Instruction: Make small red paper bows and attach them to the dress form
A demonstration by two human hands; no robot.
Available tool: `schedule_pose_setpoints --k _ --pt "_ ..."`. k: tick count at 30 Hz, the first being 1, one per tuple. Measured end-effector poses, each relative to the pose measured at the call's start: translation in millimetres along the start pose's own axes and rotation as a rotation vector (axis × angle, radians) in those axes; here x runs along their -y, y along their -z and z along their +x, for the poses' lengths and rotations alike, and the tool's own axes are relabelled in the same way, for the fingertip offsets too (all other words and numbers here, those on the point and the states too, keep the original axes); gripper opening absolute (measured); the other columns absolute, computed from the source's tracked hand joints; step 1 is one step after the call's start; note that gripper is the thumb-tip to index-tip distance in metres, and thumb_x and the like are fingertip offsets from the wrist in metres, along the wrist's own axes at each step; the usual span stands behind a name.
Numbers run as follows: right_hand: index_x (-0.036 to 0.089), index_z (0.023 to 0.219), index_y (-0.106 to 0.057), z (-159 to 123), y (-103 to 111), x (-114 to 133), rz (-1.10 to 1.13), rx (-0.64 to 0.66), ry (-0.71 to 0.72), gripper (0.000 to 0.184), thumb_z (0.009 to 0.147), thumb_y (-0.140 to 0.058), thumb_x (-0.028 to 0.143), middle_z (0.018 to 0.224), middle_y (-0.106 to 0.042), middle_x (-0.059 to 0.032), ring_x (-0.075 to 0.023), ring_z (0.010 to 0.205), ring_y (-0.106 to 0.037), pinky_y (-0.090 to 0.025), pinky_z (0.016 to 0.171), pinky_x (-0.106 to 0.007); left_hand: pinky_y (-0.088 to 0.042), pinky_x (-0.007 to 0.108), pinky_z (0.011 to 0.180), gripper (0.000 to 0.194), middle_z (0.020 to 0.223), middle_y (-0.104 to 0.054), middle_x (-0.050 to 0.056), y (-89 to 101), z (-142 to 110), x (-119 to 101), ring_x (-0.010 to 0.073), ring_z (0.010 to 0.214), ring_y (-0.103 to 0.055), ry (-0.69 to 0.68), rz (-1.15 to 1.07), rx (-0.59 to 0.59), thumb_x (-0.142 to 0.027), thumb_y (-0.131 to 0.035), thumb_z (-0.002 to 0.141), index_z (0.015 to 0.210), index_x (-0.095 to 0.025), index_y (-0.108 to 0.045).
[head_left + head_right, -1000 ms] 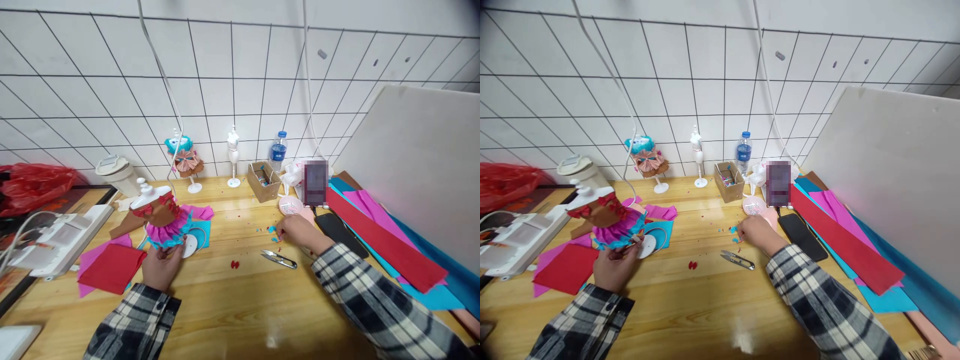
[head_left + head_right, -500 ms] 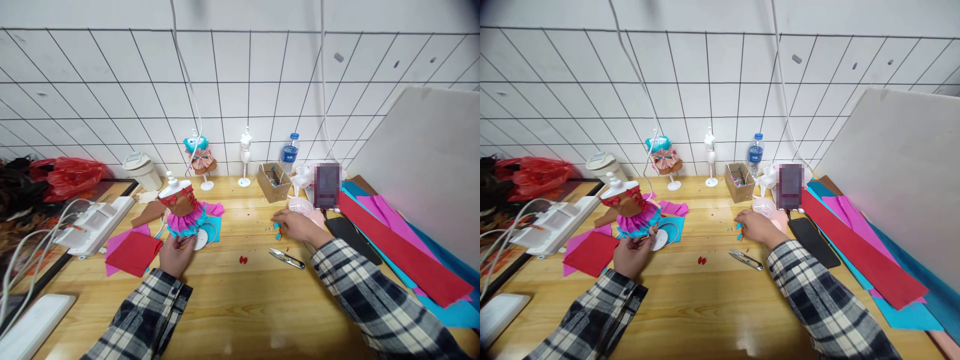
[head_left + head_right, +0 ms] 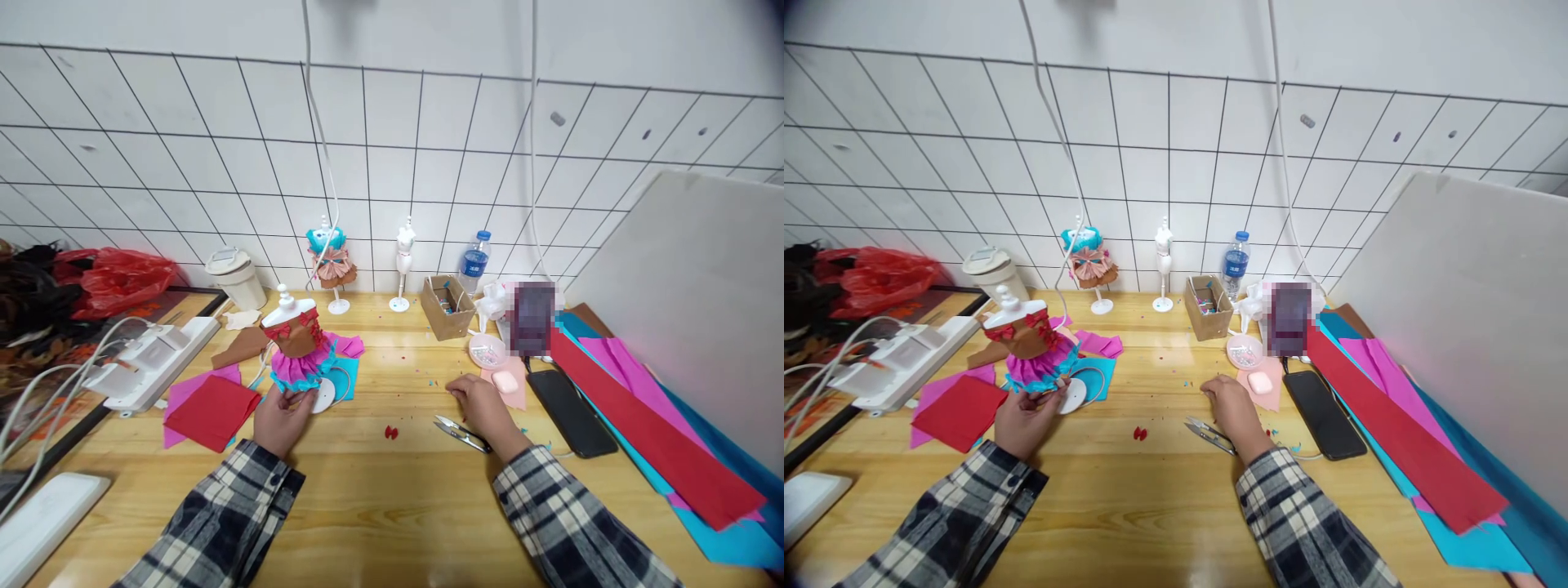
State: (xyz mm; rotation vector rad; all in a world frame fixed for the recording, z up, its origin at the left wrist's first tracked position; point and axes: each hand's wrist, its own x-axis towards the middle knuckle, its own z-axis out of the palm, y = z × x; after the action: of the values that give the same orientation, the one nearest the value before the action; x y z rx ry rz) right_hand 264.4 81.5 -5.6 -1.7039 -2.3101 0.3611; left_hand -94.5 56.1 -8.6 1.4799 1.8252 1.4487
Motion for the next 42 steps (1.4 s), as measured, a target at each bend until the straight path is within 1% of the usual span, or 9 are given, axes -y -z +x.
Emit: schedule_pose_setpoints --k 5,8,10,13,20,27,34,39,42 --pt "0.019 0.088 -0.073 6 11 2 -0.033 0.013 -0.064 0.029 0.082 -0.047 0.01 0.089 -0.072 -0.0074 -0.0198 0.085 -0.065 -0.046 0.075 -0.026 -0.058 0.035 0.079 0.031 0.095 -0.074 0.008 -4.5 0 -1 0.0239 0.09 -0.07 0.128 -0.271 0.131 -0.032 -0.071 0.062 0.083 -0.021 -0.05" --pt "0.022 0.094 -0.073 36 46 1 -0.042 -0.01 -0.038 0.029 0.083 -0.048 0.013 0.099 -0.072 -0.0056 -0.0203 0.092 -0.064 -0.045 0.079 -0.026 -0.058 0.033 0.074 0.031 0.094 -0.074 0.007 -19.3 4 -18 0.0222 0.089 -0.071 0.111 -0.303 0.254 -0.034 -0.068 0.069 0.077 -0.023 -0.04" --pt "0.023 0.107 -0.07 67 76 1 -0.061 -0.068 -0.031 0.031 0.087 -0.046 0.02 0.11 -0.069 -0.0051 -0.022 0.1 -0.061 -0.043 0.085 -0.028 -0.058 0.032 0.074 0.031 0.098 -0.073 0.007 -35.5 10 -34 0.0219 0.093 -0.069 0.067 -0.297 0.388 -0.035 -0.066 0.073 0.082 -0.023 -0.039" --pt "0.022 0.112 -0.067 113 106 5 -0.216 -0.183 -0.095 0.033 0.091 -0.042 0.024 0.11 -0.069 -0.0058 -0.0215 0.1 -0.061 -0.042 0.084 -0.027 -0.057 0.031 0.072 0.031 0.101 -0.071 0.009 -65.4 20 -54 0.0214 0.09 -0.07 -0.024 -0.241 0.451 -0.036 -0.064 0.074 0.09 -0.022 -0.042" --pt "0.019 0.124 -0.057 142 91 6 -0.304 -0.212 -0.153 0.037 0.091 -0.041 0.018 0.102 -0.068 -0.0152 -0.0268 0.096 -0.061 -0.041 0.08 -0.034 -0.054 0.03 0.079 0.033 0.103 -0.071 0.008 -109.9 18 -53 0.0197 0.099 -0.067 -0.115 -0.212 0.66 -0.039 -0.054 0.082 0.108 -0.018 -0.047" --pt "0.022 0.095 -0.072 147 89 -2 -0.305 -0.217 -0.159 0.024 0.089 -0.049 0.022 0.093 -0.07 -0.0134 -0.028 0.1 -0.059 -0.036 0.089 -0.041 -0.053 0.031 0.072 0.019 0.093 -0.073 0.008 -109.6 16 -42 0.0235 0.094 -0.067 -0.135 -0.045 0.614 -0.033 -0.051 0.085 0.096 -0.018 -0.056" --pt "0.022 0.111 -0.066 147 86 -7 -0.192 -0.285 -0.078 0.042 0.077 -0.051 0.003 0.11 -0.067 -0.0058 -0.0198 0.098 -0.06 -0.042 0.082 -0.027 -0.052 0.034 0.079 0.025 0.101 -0.071 0.011 -109.3 17 -46 0.0238 0.093 -0.067 -0.135 0.027 0.538 -0.03 -0.058 0.081 0.102 -0.017 -0.057" --pt "0.018 0.112 -0.063 101 82 6 -0.022 -0.507 -0.036 0.03 0.085 -0.051 0.014 0.109 -0.064 -0.0077 -0.019 0.096 -0.059 -0.045 0.082 -0.028 -0.045 0.04 0.096 0.061 0.124 -0.058 0.012 -75.3 14 -49 0.0237 0.114 -0.056 -0.188 0.153 0.375 -0.023 -0.063 0.075 0.132 -0.018 -0.042" --pt "0.02 0.104 -0.066 53 63 24 0.207 -0.596 0.059 0.021 0.086 -0.056 0.024 0.095 -0.068 -0.0052 -0.0191 0.084 -0.061 -0.046 0.076 -0.029 -0.049 0.043 0.092 0.058 0.117 -0.059 0.011 -49.7 6 -52 0.024 0.107 -0.058 -0.212 0.209 0.38 -0.029 -0.061 0.077 0.132 -0.02 -0.044"
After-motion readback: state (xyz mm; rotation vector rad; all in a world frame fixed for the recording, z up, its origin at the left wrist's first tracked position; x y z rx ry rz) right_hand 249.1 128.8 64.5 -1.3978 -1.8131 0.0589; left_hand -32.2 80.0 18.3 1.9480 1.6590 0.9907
